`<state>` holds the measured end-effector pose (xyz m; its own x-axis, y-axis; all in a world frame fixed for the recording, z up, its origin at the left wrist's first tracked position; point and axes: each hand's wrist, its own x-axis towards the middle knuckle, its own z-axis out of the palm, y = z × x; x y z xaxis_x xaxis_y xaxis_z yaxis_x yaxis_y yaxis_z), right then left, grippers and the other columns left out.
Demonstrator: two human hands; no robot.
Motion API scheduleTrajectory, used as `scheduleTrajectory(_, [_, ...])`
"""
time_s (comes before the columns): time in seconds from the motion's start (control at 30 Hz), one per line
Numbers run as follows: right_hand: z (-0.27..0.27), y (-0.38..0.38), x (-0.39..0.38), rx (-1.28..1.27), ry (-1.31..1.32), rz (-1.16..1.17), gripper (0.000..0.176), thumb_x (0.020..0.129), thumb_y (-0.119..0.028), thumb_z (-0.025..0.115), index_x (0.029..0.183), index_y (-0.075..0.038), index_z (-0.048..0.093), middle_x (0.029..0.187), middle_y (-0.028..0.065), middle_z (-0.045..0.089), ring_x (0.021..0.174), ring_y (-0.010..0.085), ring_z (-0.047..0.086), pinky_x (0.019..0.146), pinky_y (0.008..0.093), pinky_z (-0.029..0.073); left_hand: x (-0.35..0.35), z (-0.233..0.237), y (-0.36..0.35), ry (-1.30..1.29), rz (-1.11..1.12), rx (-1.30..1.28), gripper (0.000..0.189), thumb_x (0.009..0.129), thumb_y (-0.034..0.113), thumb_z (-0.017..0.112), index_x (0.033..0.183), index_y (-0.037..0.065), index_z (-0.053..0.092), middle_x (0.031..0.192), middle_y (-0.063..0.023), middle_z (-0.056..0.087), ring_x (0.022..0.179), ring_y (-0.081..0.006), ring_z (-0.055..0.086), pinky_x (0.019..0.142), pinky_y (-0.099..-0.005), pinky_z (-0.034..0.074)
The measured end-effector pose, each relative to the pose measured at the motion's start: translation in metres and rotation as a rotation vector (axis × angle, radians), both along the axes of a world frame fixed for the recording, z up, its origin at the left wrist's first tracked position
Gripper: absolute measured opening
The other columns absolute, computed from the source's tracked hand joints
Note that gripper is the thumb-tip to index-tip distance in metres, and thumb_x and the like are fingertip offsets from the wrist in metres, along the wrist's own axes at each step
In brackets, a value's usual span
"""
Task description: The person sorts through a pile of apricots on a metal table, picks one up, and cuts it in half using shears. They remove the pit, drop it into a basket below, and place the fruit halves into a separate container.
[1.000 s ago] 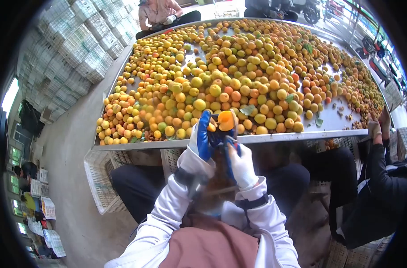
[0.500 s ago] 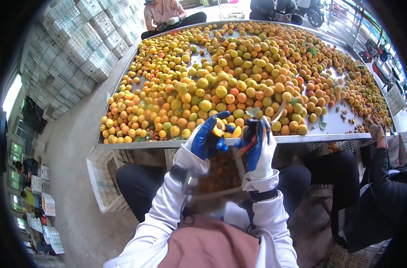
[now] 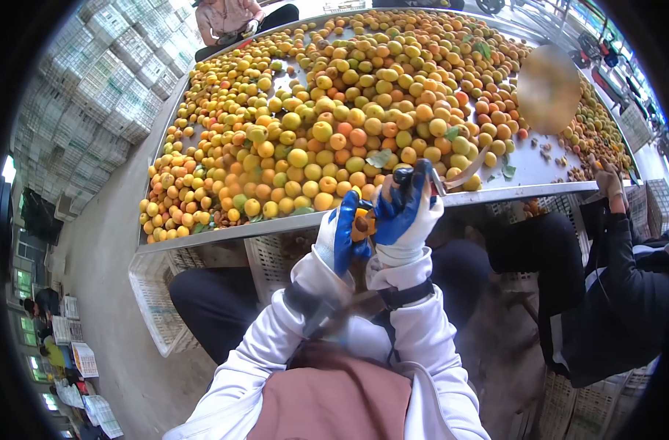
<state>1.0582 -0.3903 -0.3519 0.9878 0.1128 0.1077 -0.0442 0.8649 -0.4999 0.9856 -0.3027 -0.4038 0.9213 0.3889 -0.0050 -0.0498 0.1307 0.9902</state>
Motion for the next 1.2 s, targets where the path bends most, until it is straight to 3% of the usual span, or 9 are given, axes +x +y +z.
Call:
scheduleTrajectory(0.07, [-0.006, 0.002, -0.001, -0.033, -0.036, -0.042, 0.032, 0.1, -0.031, 0.059, 0.088, -0.001, 0.057, 0.064, 0.0045, 0.049, 0.047, 0.0135, 0.043, 0.043, 0.0287, 0.035, 0.007, -0.003, -0.005, 0.096, 0.112, 0.014, 0.032, 0.101, 0.033, 0.058, 0.102, 0.002, 0.066, 0.078, -0.0032, 0.064, 0.066, -0.0133, 0.062, 0.058, -0.026, 0.048])
scheduleTrajectory(0.1, [-0.007, 0.003, -0.002, -0.025, -0.041, -0.06, 0.033, 0.1, -0.031, 0.058, 0.089, 0.0, 0.058, 0.065, 0.0056, 0.052, 0.047, 0.0135, 0.045, 0.042, 0.0283, 0.035, 0.01, 0.007, -0.003, 0.196, 0.072, -0.423, 0.026, 0.1, 0.03, 0.061, 0.098, 0.004, 0.066, 0.076, -0.0019, 0.063, 0.065, -0.0112, 0.059, 0.058, -0.0247, 0.047])
scheduleTrajectory(0.23, [-0.02, 0.003, -0.006, -0.118, -0.057, -0.119, 0.022, 0.096, -0.02, 0.067, 0.092, 0.0, 0.059, 0.071, 0.0084, 0.06, 0.052, 0.0127, 0.054, 0.043, 0.028, 0.04, 0.02, -0.025, -0.007, 0.05, 0.173, -0.211, 0.031, 0.103, 0.032, 0.056, 0.097, 0.005, 0.068, 0.075, 0.003, 0.061, 0.061, -0.0035, 0.053, 0.054, -0.0206, 0.042])
scheduleTrajectory(0.4, [-0.049, 0.014, -0.003, -0.01, 0.166, -0.008, 0.012, 0.096, -0.018, 0.066, 0.095, -0.006, 0.065, 0.084, 0.0034, 0.067, 0.069, 0.0089, 0.06, 0.059, 0.0256, 0.05, 0.022, -0.033, -0.009, -0.07, 0.302, 0.013, 0.03, 0.102, 0.017, 0.054, 0.116, -0.007, 0.066, 0.109, -0.0113, 0.07, 0.098, -0.0176, 0.064, 0.088, -0.0309, 0.052])
scheduleTrajectory(0.57, [-0.02, 0.004, 0.005, 0.216, 0.167, 0.203, 0.041, 0.102, -0.042, 0.051, 0.081, -0.008, 0.056, 0.052, -0.0031, 0.033, 0.042, 0.0117, 0.033, 0.043, 0.0289, 0.03, 0.021, -0.027, -0.003, -0.065, 0.35, -0.073, 0.029, 0.105, 0.019, 0.05, 0.107, -0.006, 0.065, 0.092, -0.0027, 0.063, 0.081, -0.0096, 0.058, 0.071, -0.0261, 0.05])
scheduleTrajectory(0.7, [-0.023, 0.003, 0.011, 0.377, 0.156, 0.295, 0.039, 0.104, -0.042, 0.048, 0.079, -0.012, 0.048, 0.059, -0.0007, 0.037, 0.045, 0.0125, 0.034, 0.044, 0.0294, 0.028, 0.019, 0.019, -0.027, -0.11, 0.308, -0.217, 0.029, 0.104, 0.024, 0.052, 0.083, 0.005, 0.058, 0.076, 0.0044, 0.054, 0.066, -0.0042, 0.048, 0.057, -0.0216, 0.039])
scheduleTrajectory(0.83, [-0.004, -0.003, 0.009, 0.494, 0.165, 0.363, 0.038, 0.105, -0.038, 0.046, 0.076, -0.013, 0.048, 0.057, -0.0013, 0.033, 0.045, 0.0124, 0.032, 0.044, 0.0293, 0.027, 0.021, 0.02, -0.017, -0.085, 0.199, -0.379, 0.026, 0.104, 0.027, 0.05, 0.088, 0.008, 0.058, 0.085, 0.0012, 0.057, 0.076, -0.0069, 0.055, 0.067, -0.024, 0.047])
scheduleTrajectory(1.03, [-0.013, -0.002, 0.009, 0.428, 0.106, 0.383, 0.04, 0.106, -0.036, 0.043, 0.074, -0.013, 0.047, 0.061, 0.0002, 0.035, 0.049, 0.0133, 0.034, 0.048, 0.0306, 0.029, 0.015, 0.021, -0.011, -0.08, 0.194, 0.156, 0.029, 0.103, 0.031, 0.051, 0.093, 0.006, 0.06, 0.088, 0.0005, 0.058, 0.08, -0.0083, 0.057, 0.069, -0.025, 0.047])
scheduleTrajectory(1.2, [-0.021, 0.004, 0.005, 0.429, 0.041, 0.376, 0.043, 0.106, -0.036, 0.041, 0.072, -0.011, 0.042, 0.06, 0.0006, 0.036, 0.049, 0.014, 0.036, 0.05, 0.0303, 0.03, 0.017, -0.006, 0.007, -0.061, 0.22, -0.082, 0.034, 0.103, 0.033, 0.053, 0.095, 0.001, 0.061, 0.089, -0.0038, 0.062, 0.077, -0.0108, 0.058, 0.068, -0.0264, 0.048])
